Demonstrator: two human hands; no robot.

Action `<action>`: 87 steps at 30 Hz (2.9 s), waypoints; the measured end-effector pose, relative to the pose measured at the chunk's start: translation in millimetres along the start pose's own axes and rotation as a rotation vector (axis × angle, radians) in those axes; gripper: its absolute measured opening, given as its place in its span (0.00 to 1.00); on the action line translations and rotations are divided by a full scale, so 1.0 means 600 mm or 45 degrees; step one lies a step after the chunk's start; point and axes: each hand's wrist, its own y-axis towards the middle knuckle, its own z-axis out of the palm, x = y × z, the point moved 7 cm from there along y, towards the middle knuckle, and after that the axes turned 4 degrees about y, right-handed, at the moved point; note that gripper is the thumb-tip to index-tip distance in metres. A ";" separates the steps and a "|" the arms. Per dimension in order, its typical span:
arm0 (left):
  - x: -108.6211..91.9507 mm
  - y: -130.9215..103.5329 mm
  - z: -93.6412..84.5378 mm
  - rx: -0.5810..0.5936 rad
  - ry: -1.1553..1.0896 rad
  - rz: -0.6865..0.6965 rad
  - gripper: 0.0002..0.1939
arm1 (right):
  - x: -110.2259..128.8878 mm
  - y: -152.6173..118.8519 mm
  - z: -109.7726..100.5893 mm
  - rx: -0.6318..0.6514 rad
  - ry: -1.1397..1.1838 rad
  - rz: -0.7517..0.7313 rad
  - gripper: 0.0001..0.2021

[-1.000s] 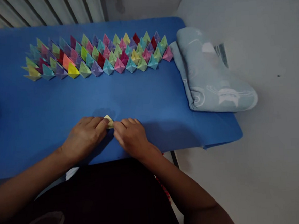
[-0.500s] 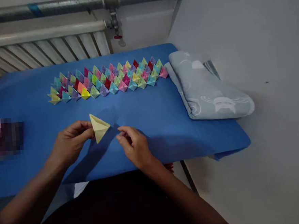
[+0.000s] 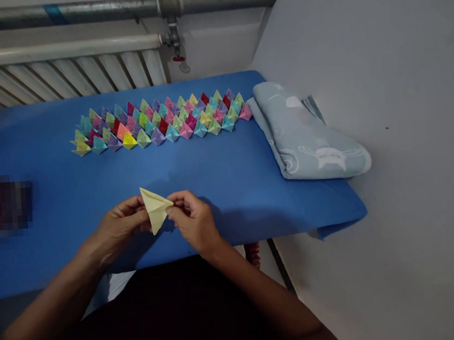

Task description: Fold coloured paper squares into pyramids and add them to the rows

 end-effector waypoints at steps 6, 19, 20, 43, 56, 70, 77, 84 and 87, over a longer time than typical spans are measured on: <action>-0.012 -0.001 -0.024 -0.188 0.231 0.176 0.09 | 0.030 -0.005 -0.011 -0.148 -0.350 -0.256 0.10; -0.046 -0.003 -0.003 -0.409 0.749 0.579 0.06 | 0.073 -0.008 0.047 -0.042 -1.190 -0.893 0.10; -0.045 -0.003 -0.003 -0.411 0.764 0.578 0.07 | 0.073 -0.006 0.046 -0.043 -1.232 -0.906 0.11; -0.071 -0.009 -0.012 -0.603 1.086 0.824 0.06 | 0.047 0.049 0.046 0.021 -1.297 -0.536 0.08; -0.058 -0.014 -0.009 -0.271 0.278 0.628 0.05 | 0.077 0.008 0.024 -0.085 -0.864 -1.021 0.11; -0.086 -0.055 -0.017 -0.245 0.325 0.754 0.07 | 0.075 0.007 0.017 -0.019 -0.205 -0.826 0.12; -0.062 -0.033 -0.027 -0.276 -0.170 0.464 0.10 | 0.090 -0.007 0.031 0.047 -0.403 -1.015 0.15; -0.043 -0.027 -0.013 -0.074 -0.159 0.167 0.15 | 0.102 -0.016 0.037 0.063 -0.491 -1.107 0.16; -0.048 -0.033 -0.020 -0.142 -0.157 0.202 0.18 | 0.106 -0.022 0.038 0.079 -0.529 -1.141 0.16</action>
